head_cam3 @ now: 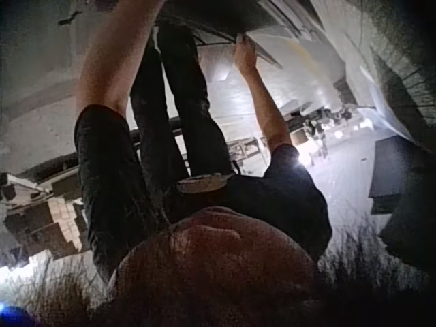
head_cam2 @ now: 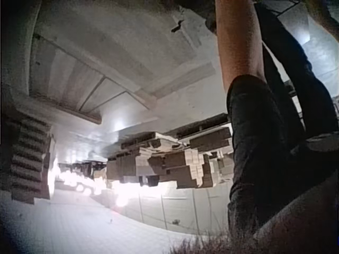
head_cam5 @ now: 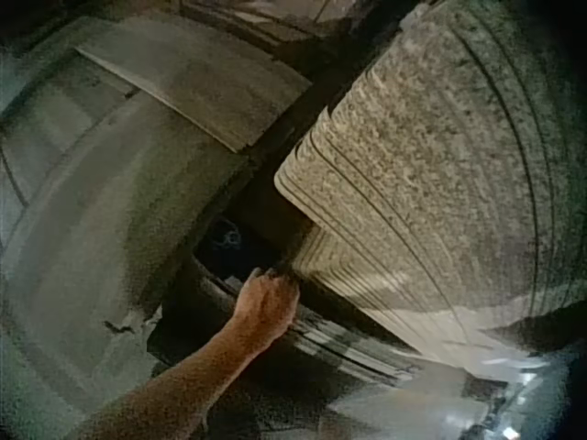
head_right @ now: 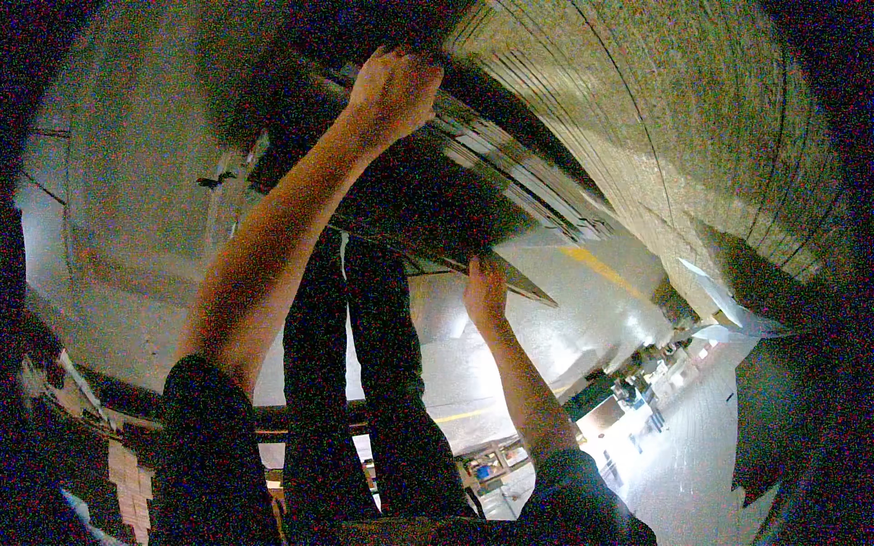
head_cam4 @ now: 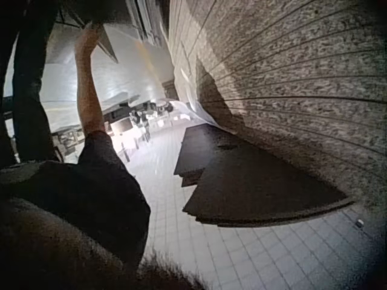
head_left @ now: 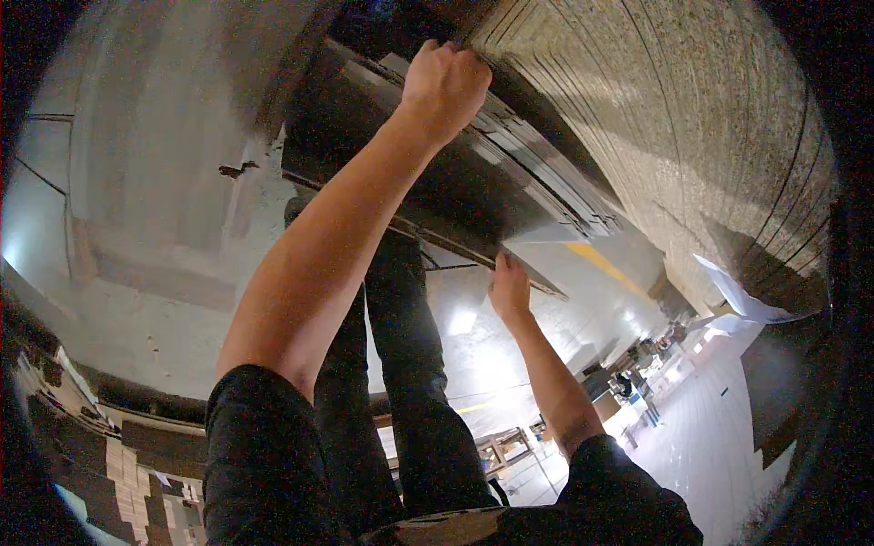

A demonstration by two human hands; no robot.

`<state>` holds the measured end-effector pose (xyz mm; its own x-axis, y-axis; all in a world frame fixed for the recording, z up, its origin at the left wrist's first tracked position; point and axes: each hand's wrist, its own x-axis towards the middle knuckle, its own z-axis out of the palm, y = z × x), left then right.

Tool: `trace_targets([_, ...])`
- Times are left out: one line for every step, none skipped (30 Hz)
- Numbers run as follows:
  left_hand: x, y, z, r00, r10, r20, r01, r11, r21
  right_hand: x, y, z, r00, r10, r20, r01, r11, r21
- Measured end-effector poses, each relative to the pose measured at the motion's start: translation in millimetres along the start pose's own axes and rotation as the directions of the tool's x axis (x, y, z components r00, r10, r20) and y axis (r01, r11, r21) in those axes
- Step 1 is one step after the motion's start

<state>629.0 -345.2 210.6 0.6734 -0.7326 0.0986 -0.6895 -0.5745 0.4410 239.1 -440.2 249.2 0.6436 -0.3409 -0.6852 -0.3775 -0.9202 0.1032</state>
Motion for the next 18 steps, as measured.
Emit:
trace_targets([-0.9,1.9,-1.4,0.998,-0.012,0.06,0.014,1.0,-0.024,-4.3,-2.4,0.5,1.0,0.0,0.0,0.0,1.0,0.003])
trace_targets([-3.0,3.2,-3.0,0.992,-0.024,0.121,0.03,0.998,-0.047,-7.9,-4.9,1.1,1.0,0.018,-0.008,-0.018,1.0,0.005])
trace_targets([-7.4,3.7,-5.1,0.992,-0.023,0.123,0.029,0.999,-0.043,-11.0,-7.6,1.8,0.999,0.036,-0.016,-0.036,0.999,0.008])
trace_targets([-13.8,3.8,-5.9,0.994,-0.025,0.103,0.028,0.999,-0.026,-14.7,-9.2,2.3,0.999,0.033,-0.016,-0.033,0.999,0.011])
trace_targets([-20.2,3.3,-7.1,0.996,-0.027,0.083,0.028,1.0,-0.01,-18.0,-10.4,2.4,0.999,0.037,-0.023,-0.037,0.999,0.016])
trace_targets([-26.5,2.5,-8.5,0.996,-0.029,0.084,0.03,1.0,-0.005,-19.4,-11.6,2.6,0.999,0.04,-0.029,-0.04,0.999,0.021])
trace_targets([-33.5,2.0,-8.8,0.993,-0.019,0.115,0.021,1.0,-0.014,-19.1,-11.6,3.0,0.999,0.034,-0.029,-0.033,0.999,0.022])
trace_targets([-39.9,0.4,-9.3,0.989,-0.009,0.145,0.012,1.0,-0.024,-18.1,-11.5,3.3,1.0,0.007,-0.012,-0.007,0.999,0.036])
trace_targets([-45.6,-2.9,-9.8,0.989,-0.015,0.144,0.018,1.0,-0.019,-17.2,-11.9,3.7,1.0,-0.02,0.005,0.02,0.999,0.049])
trace_targets([-50.5,-5.9,-11.2,0.989,-0.02,0.147,0.028,0.998,-0.055,-17.8,-12.7,6.6,1.0,-0.024,0.005,0.024,0.999,0.046])
trace_targets([-54.7,-6.9,-12.3,0.988,-0.025,0.15,0.039,0.995,-0.09,-18.5,-14.9,10.3,1.0,-0.012,0.016,0.012,1.0,0.003])
trace_targets([-58.8,-4.3,-13.0,0.989,-0.03,0.147,0.044,0.995,-0.09,-19.9,-15.6,12.8,1.0,0.001,0.026,0.0,0.999,-0.041])
trace_targets([-64.0,-2.4,-14.1,0.982,-0.032,0.186,0.046,0.996,-0.071,-20.5,-17.7,13.2,1.0,-0.009,0.025,0.01,0.999,-0.041])
trace_targets([-69.1,-1.5,-15.0,0.974,-0.034,0.224,0.047,0.998,-0.052,-22.7,-19.7,13.3,1.0,-0.016,0.012,0.016,1.0,-0.018])
trace_targets([-73.7,-2.1,-15.7,0.974,-0.042,0.224,0.054,0.998,-0.045,-24.3,-21.4,13.6,1.0,-0.023,-0.001,0.023,1.0,0.004])
trace_targets([-77.5,-0.9,-15.6,0.983,-0.037,0.178,0.051,0.996,-0.072,-26.8,-20.2,15.1,1.0,-0.03,-0.001,0.03,1.0,0.001])
trace_targets([-81.3,0.6,-15.3,0.991,-0.032,0.131,0.045,0.994,-0.099,-28.5,-19.2,17.1,0.998,-0.038,-0.059,0.037,0.999,-0.015])
trace_targets([-85.9,2.1,-15.0,0.991,-0.038,0.13,0.051,0.994,-0.097,-28.9,-17.6,19.1,0.992,-0.046,-0.117,0.043,0.999,-0.03])
